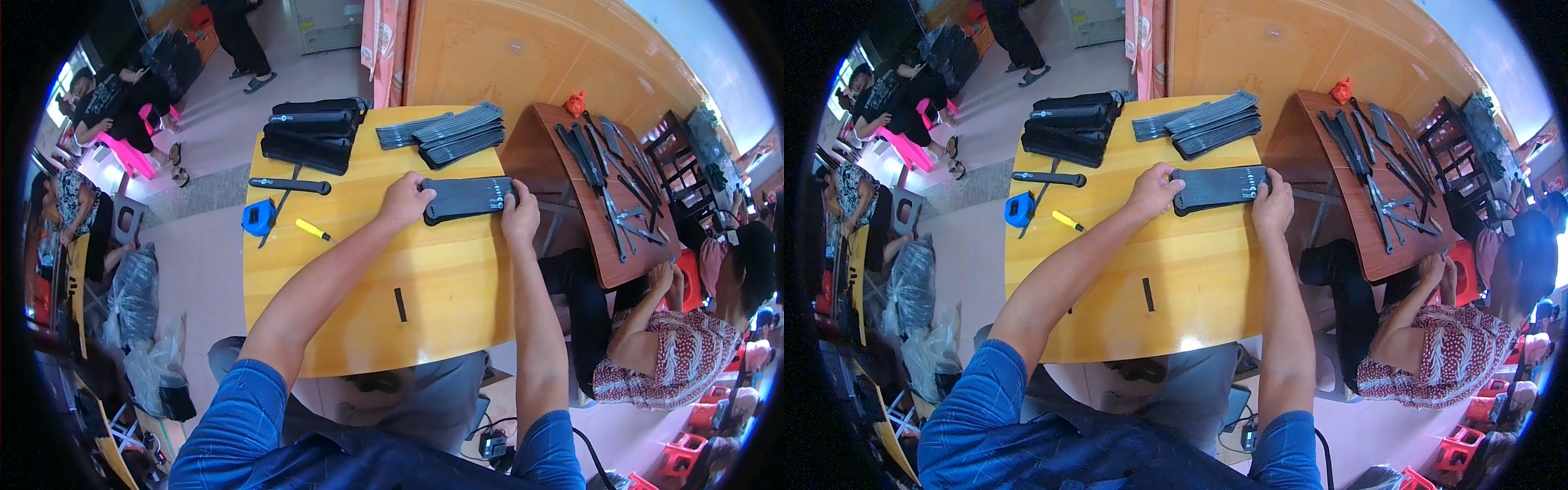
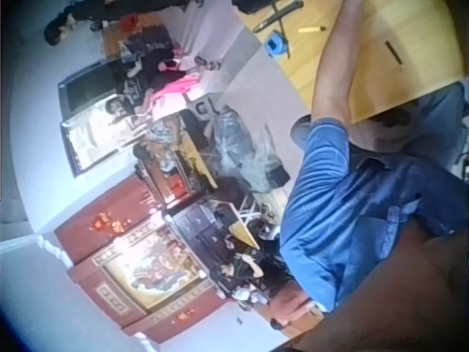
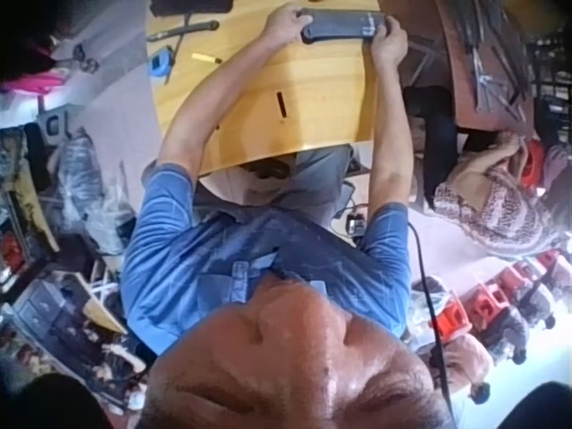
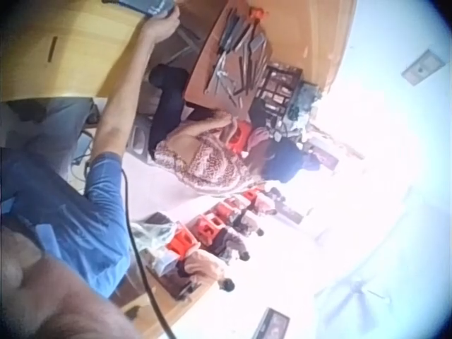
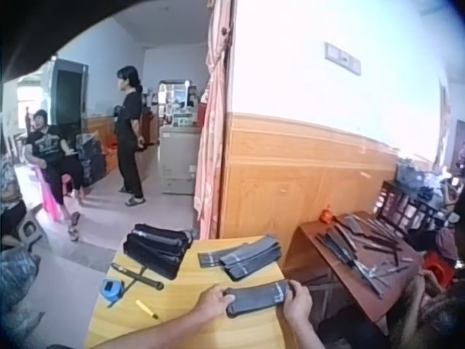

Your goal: The recorder uses a tape measure and a small tool to measure and inspect black plastic components on a desk.

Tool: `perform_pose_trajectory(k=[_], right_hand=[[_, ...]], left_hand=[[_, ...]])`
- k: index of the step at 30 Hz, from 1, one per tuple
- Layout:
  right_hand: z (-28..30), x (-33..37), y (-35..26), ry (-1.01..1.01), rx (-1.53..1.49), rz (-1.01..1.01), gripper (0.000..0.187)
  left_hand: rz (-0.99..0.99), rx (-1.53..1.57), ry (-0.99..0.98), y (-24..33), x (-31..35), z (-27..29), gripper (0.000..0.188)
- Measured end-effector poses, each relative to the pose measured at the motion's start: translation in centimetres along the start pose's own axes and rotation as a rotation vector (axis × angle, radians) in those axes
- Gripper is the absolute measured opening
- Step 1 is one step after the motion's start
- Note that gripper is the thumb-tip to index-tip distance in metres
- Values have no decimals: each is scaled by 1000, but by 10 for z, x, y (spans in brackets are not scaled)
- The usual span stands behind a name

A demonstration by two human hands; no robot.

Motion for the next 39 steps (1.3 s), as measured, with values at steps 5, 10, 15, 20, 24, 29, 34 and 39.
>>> perform_pose_trajectory(k=[5,10,15,20,24,29,34,39], right_hand=[[2,3,-1,-23,113,-19,37],[-6,1,-8,64,303,182,37],[-31,4,-45,-356,236,435,43],[-32,22,-45,-418,380,390,56],[-37,22,-38,-371,444,440,57],[-49,23,-29,-369,501,476,59],[-43,23,-34,-335,354,486,56],[-35,9,-24,-290,286,472,57]], left_hand=[[21,-146,21,16,8,4,38],[64,-250,14,31,10,8,40],[87,-276,28,27,12,10,40],[13,-360,17,52,24,11,43],[-582,-562,29,83,32,-2,59],[-597,-734,-67,73,40,-37,86],[-470,-754,-136,46,40,-36,99],[-555,-753,-91,41,41,-41,100]])
Point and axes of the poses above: each hand's wrist, its own x-axis away from the middle knuckle, its own z-axis out of the back of the hand, y = z × x, the point moved 3 cm from there along -x, towards the middle knuckle, and after that the axes turned 3 degrees about -z, right-handed, at the moved point
